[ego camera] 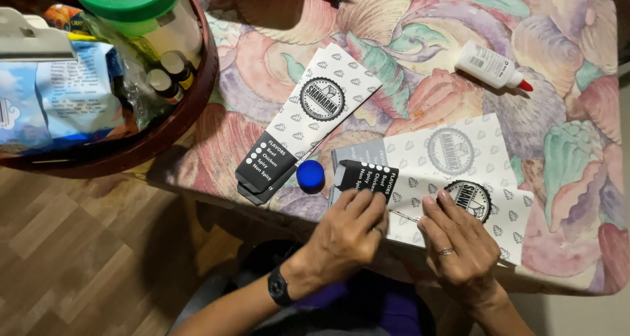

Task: The person folds printed paper sheets into small rectangular packets on a table. They repeatedly fold the edges, crease the folds, and stack the finished packets. A blue bottle cap and a glue bottle are visible on the table but not used.

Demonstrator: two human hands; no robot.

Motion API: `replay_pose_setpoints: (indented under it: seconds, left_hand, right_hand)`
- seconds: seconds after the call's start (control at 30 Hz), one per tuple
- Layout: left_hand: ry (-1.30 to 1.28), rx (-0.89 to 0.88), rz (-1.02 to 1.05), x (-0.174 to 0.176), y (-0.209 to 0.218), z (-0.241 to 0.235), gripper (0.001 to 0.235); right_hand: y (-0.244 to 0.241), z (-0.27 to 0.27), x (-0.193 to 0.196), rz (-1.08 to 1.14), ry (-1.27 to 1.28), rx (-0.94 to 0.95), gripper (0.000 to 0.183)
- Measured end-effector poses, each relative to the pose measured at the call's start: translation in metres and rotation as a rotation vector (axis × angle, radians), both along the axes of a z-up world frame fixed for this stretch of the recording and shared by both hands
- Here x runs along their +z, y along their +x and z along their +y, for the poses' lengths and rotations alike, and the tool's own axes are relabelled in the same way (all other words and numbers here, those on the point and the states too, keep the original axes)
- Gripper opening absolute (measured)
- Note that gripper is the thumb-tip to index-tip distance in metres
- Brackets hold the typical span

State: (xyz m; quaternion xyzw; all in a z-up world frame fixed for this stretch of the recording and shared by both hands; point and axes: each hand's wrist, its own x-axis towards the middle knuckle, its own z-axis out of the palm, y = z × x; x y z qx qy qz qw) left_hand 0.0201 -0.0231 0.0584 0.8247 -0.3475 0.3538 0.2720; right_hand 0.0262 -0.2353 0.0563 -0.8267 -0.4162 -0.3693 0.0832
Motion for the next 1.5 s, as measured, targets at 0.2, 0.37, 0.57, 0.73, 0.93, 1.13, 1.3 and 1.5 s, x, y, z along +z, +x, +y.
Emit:
replay_pose_setpoints:
  seconds: [0.2, 0.37, 0.57, 0.73, 0.93, 1.13, 1.3, 1.5]
  left_hand:
    - [0.222, 0.016, 0.056, -0.026, 0.017, 0.007, 0.023]
    - [0.228, -0.031, 0.066, -0.022, 0.024, 0.014, 0.029]
    - [0.212, -0.107, 0.081, -0.021, 0.028, 0.018, 0.031]
    - [0.292, -0.144, 0.097, -0.020, 0.029, 0.020, 0.027]
    - [0.349, -0.152, 0.129, -0.012, 0.029, 0.024, 0.023]
    - [0.572, -0.060, 0.082, -0.026, 0.029, 0.020, 0.017]
    - [0.661, 0.057, -0.156, -0.033, 0.027, 0.012, 0.006]
    - [0.411, -0.110, -0.047, -0.016, 0.024, 0.001, 0.018]
  right_hand:
    - [0.004, -0.004, 0.001, 0.001, 0.014, 0.086, 0.006]
    - [-0.001, -0.030, 0.000, 0.180, 0.007, 0.136, 0.010]
    - [-0.019, -0.076, 0.008, 0.405, 0.002, 0.023, 0.025]
    - [-0.026, -0.098, 0.012, 0.413, -0.039, -0.043, 0.030]
    - [-0.024, -0.100, 0.013, 0.399, -0.110, 0.001, 0.034]
    - [-0.019, -0.088, 0.014, 0.225, -0.202, 0.013, 0.022]
    - [-0.019, -0.082, 0.014, 0.150, -0.197, 0.023, 0.010]
    - [-0.025, -0.101, 0.014, 0.347, -0.143, 0.018, 0.026]
